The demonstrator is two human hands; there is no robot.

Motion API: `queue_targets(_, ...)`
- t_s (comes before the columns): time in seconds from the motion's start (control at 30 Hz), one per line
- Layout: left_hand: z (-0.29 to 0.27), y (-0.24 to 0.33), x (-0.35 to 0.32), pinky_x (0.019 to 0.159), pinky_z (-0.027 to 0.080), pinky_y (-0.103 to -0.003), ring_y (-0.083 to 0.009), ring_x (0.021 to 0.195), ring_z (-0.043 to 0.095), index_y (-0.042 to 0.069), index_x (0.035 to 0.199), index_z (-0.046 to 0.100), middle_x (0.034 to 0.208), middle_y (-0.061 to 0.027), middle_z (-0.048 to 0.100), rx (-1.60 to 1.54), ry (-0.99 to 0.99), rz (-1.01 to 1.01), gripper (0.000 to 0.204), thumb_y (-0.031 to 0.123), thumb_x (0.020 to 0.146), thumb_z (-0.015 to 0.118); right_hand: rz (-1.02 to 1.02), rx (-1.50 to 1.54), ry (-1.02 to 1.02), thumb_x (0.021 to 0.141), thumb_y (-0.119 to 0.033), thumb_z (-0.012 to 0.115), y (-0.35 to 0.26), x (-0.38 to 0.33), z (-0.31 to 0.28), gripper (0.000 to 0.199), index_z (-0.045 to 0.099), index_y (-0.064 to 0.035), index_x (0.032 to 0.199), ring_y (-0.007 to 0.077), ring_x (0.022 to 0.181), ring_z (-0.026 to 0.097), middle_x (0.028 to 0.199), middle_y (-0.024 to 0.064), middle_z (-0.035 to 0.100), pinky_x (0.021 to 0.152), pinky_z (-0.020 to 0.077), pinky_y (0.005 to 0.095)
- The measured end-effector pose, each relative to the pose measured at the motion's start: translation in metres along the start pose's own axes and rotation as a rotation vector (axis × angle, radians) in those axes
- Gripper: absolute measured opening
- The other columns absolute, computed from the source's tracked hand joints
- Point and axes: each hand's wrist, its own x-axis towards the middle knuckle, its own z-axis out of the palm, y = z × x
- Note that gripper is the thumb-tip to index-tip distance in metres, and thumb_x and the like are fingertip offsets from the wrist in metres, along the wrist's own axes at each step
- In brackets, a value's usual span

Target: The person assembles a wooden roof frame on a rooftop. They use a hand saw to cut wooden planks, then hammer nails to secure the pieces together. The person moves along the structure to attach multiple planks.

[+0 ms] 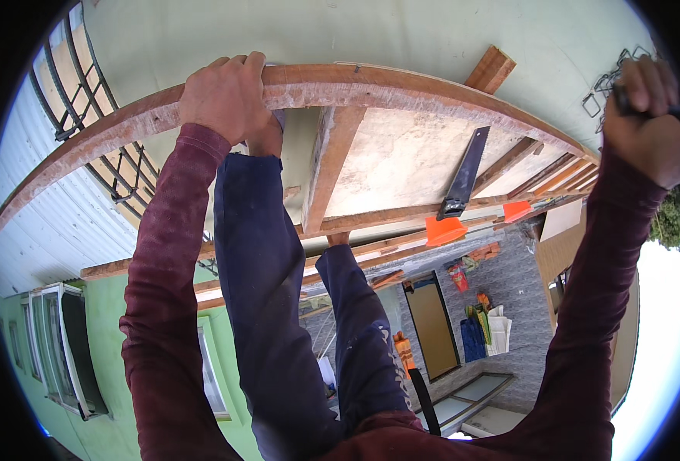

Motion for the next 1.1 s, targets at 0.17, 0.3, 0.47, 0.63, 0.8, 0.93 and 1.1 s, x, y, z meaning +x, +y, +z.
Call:
queue_targets(0.17,-0.002,-0.002,0.009,0.076,0.057,-0.040,-0.0271,0.092,0.068,0.008,0.099,0.060,0.092,-0.0095,0.070,0.032,-0.001,0.060,0.028,0.018,0.074,0.068,0.721,-0.913,-0.464,0.102,-0.035,0.048,0.068,-0.113,-0.013,0.035,0.054,-0.0048,0.085,0.0202,0.061,0.055,0.064,0.0057,0.054,0.057,0.0435,0.0392)
queue_targets(0.3,-0.004,0.001,0.001,0.077,0.057,-0.039,-0.0269,0.091,0.068,0.008,0.100,0.061,0.092,-0.0091,0.069,0.019,0.006,0.027,0.027,0.017,0.075,0.067,0.720,-0.961,-0.377,0.103,-0.034,0.046,0.063,-0.116,-0.002,0.034,0.052,-0.0027,0.093,0.0222,0.058,0.053,0.064,0.0071,0.051,0.056,0.0430,0.0381)
queue_targets(0.47,0.001,-0.005,0.008,0.077,0.057,-0.039,-0.0265,0.091,0.068,0.007,0.100,0.060,0.090,-0.0087,0.069,0.018,-0.008,0.036,0.028,0.015,0.074,0.066,0.837,-0.786,-0.442,0.104,-0.038,0.047,0.035,-0.067,-0.008,0.040,0.051,-0.0005,0.093,0.0115,0.051,0.042,0.063,0.0002,0.046,0.047,0.0359,0.0312)
queue_targets(0.63,-0.008,-0.002,0.004,0.077,0.057,-0.039,-0.0263,0.091,0.068,0.008,0.100,0.061,0.090,-0.0091,0.069,0.020,0.028,0.051,0.027,0.016,0.075,0.066,0.112,-0.156,-0.071,0.102,-0.031,0.051,-0.056,0.000,-0.002,0.029,0.053,-0.0041,0.113,0.0081,0.050,0.039,0.070,-0.0004,0.046,0.043,0.0353,0.0218)
queue_targets(0.8,0.001,0.001,0.002,0.077,0.057,-0.039,-0.0257,0.091,0.068,0.007,0.099,0.060,0.089,-0.0083,0.069,0.020,0.001,0.019,0.026,0.017,0.075,0.066,0.324,-0.508,-0.112,0.099,-0.039,0.052,0.052,-0.054,-0.013,0.035,0.052,-0.0061,0.113,0.0142,0.064,0.052,0.083,0.0053,0.057,0.053,0.0422,0.0279)
queue_targets(0.93,0.000,-0.004,0.006,0.076,0.057,-0.039,-0.0255,0.091,0.068,0.007,0.098,0.060,0.088,-0.0082,0.069,-0.010,0.011,0.067,0.026,0.016,0.074,0.066,1.051,-0.564,-0.515,0.099,-0.045,0.052,0.038,-0.054,-0.026,0.040,0.054,-0.0055,0.100,0.0171,0.061,0.052,0.076,0.0056,0.059,0.054,0.0402,0.0305)
queue_targets(1.1,0.000,0.000,0.002,0.075,0.057,-0.039,-0.0259,0.092,0.068,0.007,0.099,0.060,0.088,-0.0092,0.069,0.022,0.022,0.030,0.028,0.016,0.073,0.066,0.141,-0.289,0.047,0.106,-0.029,0.040,-0.035,0.000,0.019,0.029,0.049,-0.0028,0.102,0.0053,0.046,0.034,0.069,-0.0003,0.042,0.037,0.0292,0.0217)
